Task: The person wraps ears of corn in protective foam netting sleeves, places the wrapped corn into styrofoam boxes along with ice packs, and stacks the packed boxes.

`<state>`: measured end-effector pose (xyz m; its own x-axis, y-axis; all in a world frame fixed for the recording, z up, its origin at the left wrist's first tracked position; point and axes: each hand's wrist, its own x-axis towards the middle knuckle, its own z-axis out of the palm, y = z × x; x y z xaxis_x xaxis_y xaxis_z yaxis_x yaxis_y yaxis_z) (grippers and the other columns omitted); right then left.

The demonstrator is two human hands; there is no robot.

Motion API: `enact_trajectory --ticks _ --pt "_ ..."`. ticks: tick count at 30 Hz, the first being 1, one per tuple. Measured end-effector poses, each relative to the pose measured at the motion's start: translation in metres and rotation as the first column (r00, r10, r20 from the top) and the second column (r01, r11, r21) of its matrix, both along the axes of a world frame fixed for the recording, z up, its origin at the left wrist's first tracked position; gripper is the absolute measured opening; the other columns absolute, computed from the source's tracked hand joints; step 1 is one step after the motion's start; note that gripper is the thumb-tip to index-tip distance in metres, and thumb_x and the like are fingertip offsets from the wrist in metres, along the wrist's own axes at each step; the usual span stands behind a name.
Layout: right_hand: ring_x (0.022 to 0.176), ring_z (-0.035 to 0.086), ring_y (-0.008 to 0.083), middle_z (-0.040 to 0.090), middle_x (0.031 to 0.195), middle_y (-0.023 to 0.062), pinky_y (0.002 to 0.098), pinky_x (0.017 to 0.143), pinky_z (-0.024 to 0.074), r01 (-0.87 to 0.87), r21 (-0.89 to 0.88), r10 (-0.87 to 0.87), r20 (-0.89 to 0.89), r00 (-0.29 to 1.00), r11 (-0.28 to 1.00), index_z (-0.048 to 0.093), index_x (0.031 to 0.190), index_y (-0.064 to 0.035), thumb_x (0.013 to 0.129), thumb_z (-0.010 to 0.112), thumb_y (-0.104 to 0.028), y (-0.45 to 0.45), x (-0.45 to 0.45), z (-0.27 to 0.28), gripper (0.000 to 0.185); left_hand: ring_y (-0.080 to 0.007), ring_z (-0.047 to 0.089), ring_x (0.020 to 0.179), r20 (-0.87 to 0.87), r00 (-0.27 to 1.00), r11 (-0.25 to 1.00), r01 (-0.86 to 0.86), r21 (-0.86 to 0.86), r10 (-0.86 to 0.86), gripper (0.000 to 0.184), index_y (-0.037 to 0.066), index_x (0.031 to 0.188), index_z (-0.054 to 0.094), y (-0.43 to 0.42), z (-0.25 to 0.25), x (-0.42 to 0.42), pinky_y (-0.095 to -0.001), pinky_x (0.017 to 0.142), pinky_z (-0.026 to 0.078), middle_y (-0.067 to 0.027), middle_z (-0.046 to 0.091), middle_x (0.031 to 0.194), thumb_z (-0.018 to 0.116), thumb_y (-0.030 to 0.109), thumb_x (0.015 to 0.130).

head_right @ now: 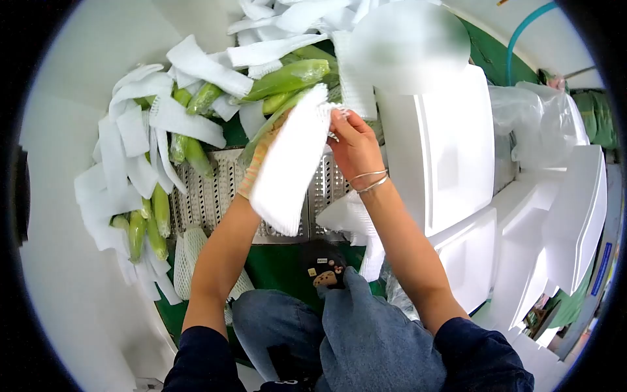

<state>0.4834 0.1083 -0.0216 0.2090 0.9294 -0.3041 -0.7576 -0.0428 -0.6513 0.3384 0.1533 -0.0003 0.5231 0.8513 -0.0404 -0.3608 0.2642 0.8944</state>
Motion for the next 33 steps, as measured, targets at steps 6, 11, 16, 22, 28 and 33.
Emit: enact_trajectory --ticks 6,11,16,22,28,33 --pt "0.084 0.061 0.0143 0.064 0.097 0.0060 0.0275 0.075 0.0503 0.040 0.063 -0.065 0.479 0.875 0.997 0.059 0.108 -0.0008 0.090 0.055 -0.012 -0.013 -0.004 -0.003 0.022 -0.0107 0.052 0.091 0.079 0.991 0.981 0.115 -0.157 -0.104 0.014 0.003 0.099 0.058 0.029 -0.033 0.024 -0.0233 0.087 0.040 -0.0022 0.057 0.095 0.059 0.010 0.087" --pt "0.091 0.062 0.0182 0.064 0.103 0.0090 0.0314 0.081 0.0498 0.203 0.282 -0.228 0.061 0.972 0.938 0.056 0.115 0.0017 0.093 0.051 -0.019 0.003 0.001 -0.008 0.030 -0.0123 0.053 0.087 0.576 0.805 0.858 0.191 -0.476 0.141 0.010 0.005 0.091 0.056 0.028 -0.031 0.051 -0.0242 0.085 0.041 -0.0033 0.056 0.084 0.055 0.000 0.084" --pt "0.096 0.061 0.0250 0.063 0.106 0.0116 0.0387 0.084 0.0491 0.261 -0.171 -0.293 -0.192 0.937 0.950 0.055 0.109 0.0025 0.092 0.053 -0.026 0.020 0.001 -0.033 0.033 -0.0278 0.062 0.080 -0.617 0.732 0.957 -0.210 0.200 0.290 0.030 0.000 0.102 0.052 0.063 -0.040 0.066 -0.0379 0.074 0.050 -0.0159 0.062 0.088 0.063 0.017 0.079" --pt "0.087 0.059 0.0158 0.063 0.101 0.0097 0.0284 0.074 0.0479 0.296 -0.293 -0.268 0.134 0.954 0.909 0.054 0.113 0.0043 0.091 0.055 -0.016 -0.016 -0.035 -0.067 0.030 -0.0345 0.065 0.085 -0.972 0.234 0.860 0.489 0.145 0.031 0.056 -0.001 0.100 0.062 0.045 -0.038 0.049 -0.0425 0.074 0.051 -0.0245 0.064 0.088 0.054 0.052 0.083" --pt "0.071 0.060 0.0129 0.065 0.080 0.0077 0.0291 0.064 0.0489 -0.106 -0.429 0.383 0.637 0.669 0.897 0.059 0.105 0.0052 0.087 0.061 -0.023 -0.111 -0.061 0.053 0.034 -0.0321 0.060 0.096 -0.444 0.796 0.909 0.322 -0.263 -0.410 0.052 0.001 0.115 0.051 -0.081 -0.031 -0.048 -0.0411 0.085 0.046 -0.0200 0.061 0.100 0.049 0.045 0.088" --pt "0.059 0.056 0.0086 0.061 0.066 0.0056 0.0274 0.051 0.0449 -0.402 -0.523 0.635 0.406 0.658 0.751 0.062 0.096 0.0048 0.086 0.061 -0.027 -0.115 -0.078 0.048 0.033 -0.0287 0.052 0.111 -0.991 0.129 0.371 0.922 0.108 -0.032 0.047 0.006 0.126 0.046 -0.128 0.019 -0.089 -0.0406 0.097 0.039 -0.0136 0.055 0.119 0.044 0.039 0.093"
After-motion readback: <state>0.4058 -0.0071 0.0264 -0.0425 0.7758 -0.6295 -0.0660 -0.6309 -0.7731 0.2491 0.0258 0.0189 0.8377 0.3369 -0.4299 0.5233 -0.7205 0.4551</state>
